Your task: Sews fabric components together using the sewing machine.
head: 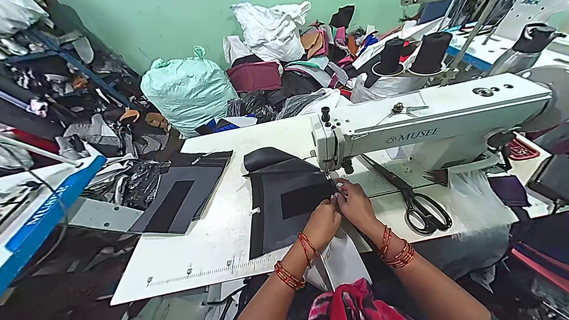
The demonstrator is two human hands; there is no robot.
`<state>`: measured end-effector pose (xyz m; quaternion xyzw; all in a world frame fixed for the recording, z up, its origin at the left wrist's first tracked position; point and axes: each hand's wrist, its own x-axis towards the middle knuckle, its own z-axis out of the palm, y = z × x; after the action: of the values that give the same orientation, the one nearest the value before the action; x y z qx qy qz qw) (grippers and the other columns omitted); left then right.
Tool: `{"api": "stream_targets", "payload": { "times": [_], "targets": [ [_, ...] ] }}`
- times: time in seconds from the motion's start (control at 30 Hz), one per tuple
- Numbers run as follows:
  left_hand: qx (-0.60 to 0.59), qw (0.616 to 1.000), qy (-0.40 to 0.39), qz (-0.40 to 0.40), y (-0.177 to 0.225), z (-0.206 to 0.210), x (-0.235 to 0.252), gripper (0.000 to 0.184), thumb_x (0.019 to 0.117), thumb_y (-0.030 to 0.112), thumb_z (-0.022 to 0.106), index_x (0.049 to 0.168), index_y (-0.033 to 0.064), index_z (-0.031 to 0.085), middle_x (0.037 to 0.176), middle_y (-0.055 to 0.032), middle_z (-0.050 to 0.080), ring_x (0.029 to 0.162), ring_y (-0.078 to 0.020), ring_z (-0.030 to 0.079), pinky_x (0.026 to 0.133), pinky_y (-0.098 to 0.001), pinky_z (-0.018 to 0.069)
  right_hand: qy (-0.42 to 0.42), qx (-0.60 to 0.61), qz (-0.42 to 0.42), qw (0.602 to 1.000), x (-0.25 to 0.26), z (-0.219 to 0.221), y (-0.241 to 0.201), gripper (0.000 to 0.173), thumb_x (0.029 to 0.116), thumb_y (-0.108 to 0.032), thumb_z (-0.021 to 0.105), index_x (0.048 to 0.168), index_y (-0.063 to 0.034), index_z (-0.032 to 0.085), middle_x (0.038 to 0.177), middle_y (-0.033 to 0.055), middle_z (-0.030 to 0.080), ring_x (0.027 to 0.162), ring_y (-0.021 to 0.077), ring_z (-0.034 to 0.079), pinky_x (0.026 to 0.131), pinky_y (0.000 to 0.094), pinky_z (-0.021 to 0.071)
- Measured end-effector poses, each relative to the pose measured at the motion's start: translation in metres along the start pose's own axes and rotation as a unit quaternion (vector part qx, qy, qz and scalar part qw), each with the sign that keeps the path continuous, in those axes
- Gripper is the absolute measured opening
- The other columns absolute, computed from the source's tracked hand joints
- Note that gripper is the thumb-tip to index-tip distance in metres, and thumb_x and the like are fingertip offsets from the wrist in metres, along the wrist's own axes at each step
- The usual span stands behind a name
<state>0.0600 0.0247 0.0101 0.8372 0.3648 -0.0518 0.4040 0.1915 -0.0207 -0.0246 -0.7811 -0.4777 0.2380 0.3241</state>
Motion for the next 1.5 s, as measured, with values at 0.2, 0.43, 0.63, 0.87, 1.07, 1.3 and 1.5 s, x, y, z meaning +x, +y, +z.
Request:
{"api": "stream_targets", "payload": {
  "times": [0.2,0.43,0.63,0.87,1.07,1.3,1.5],
  "targets": [
    [-0.029,0.999,0.018,0.037,-0.008,0.0,-0.003,0.045,0.103,0.007,0.04,0.143,-0.0093,0.052,0.145,-0.0283,0.055,0.135,-0.0354,0.055,0.114,-0.0427,0.0403,0.041,0.077,0.05,0.995,-0.01,0.004,-0.001,0.031,0.1013,-0.008,0.057,0.129,0.0017,0.067,0.113,0.0184,0.07,0.101,0.0248,0.068,0.094,0.0375,0.0537],
    [-0.058,0.994,0.042,0.08,-0.018,0.002,-0.005,0.043,0.1038,0.005,0.038,0.138,-0.0124,0.056,0.147,-0.0287,0.053,0.137,-0.036,0.052,0.116,-0.0408,0.0377,0.04,0.18,0.051,0.982,-0.029,0.007,0.006,0.025,0.0972,-0.004,0.06,0.118,0.0042,0.071,0.103,0.0164,0.07,0.085,0.0139,0.066,0.079,0.0273,0.0542],
    [-0.052,0.994,0.047,0.082,-0.017,0.003,-0.005,0.041,0.1042,0.006,0.039,0.134,-0.0131,0.059,0.145,-0.0294,0.055,0.134,-0.0361,0.055,0.114,-0.0407,0.0393,0.027,0.232,0.045,0.971,-0.031,0.01,0.008,0.025,0.0942,-0.002,0.06,0.116,0.0056,0.07,0.097,0.012,0.07,0.079,0.0071,0.063,0.073,0.0219,0.0522],
    [0.016,1.0,-0.007,0.016,0.002,-0.003,0.002,0.04,0.1053,0.011,0.042,0.132,-0.0114,0.06,0.127,-0.0286,0.062,0.121,-0.037,0.06,0.107,-0.0464,0.0449,-0.001,0.213,0.048,0.976,-0.029,0.004,0.008,0.025,0.0949,-0.001,0.059,0.117,0.0055,0.07,0.098,0.0135,0.071,0.08,0.0092,0.064,0.075,0.0241,0.0529],
    [0.079,0.997,-0.018,-0.013,0.014,-0.006,-0.007,0.046,0.1073,0.022,0.036,0.119,-0.0102,0.067,0.13,-0.0282,0.06,0.126,-0.0401,0.056,0.107,-0.0522,0.0442,-0.031,0.208,0.035,0.977,-0.029,-0.002,0.011,0.027,0.0953,0.001,0.059,0.12,0.0063,0.069,0.103,0.0149,0.069,0.082,0.0097,0.063,0.077,0.0235,0.0522],
    [0.154,0.982,0.095,0.054,-0.011,0.018,-0.007,0.041,0.1007,0.023,0.053,0.132,0.0022,0.068,0.153,-0.0229,0.048,0.151,-0.0439,0.031,0.123,-0.0608,0.02,-0.025,0.131,-0.007,0.991,-0.035,-0.002,0.012,0.032,0.0932,0.002,0.056,0.121,0.0047,0.071,0.105,0.0179,0.068,0.087,0.0149,0.062,0.079,0.0251,0.0506],
    [0.147,0.962,0.185,0.135,-0.024,0.032,-0.007,0.034,0.0975,0.016,0.058,0.121,-0.003,0.073,0.139,-0.0273,0.061,0.14,-0.0495,0.048,0.116,-0.0685,0.0297,-0.012,0.086,-0.043,0.995,-0.041,0.0,0.012,0.033,0.0933,0.001,0.055,0.121,0.0052,0.072,0.107,0.0222,0.067,0.09,0.0226,0.064,0.081,0.0313,0.0519]
  ]
}}
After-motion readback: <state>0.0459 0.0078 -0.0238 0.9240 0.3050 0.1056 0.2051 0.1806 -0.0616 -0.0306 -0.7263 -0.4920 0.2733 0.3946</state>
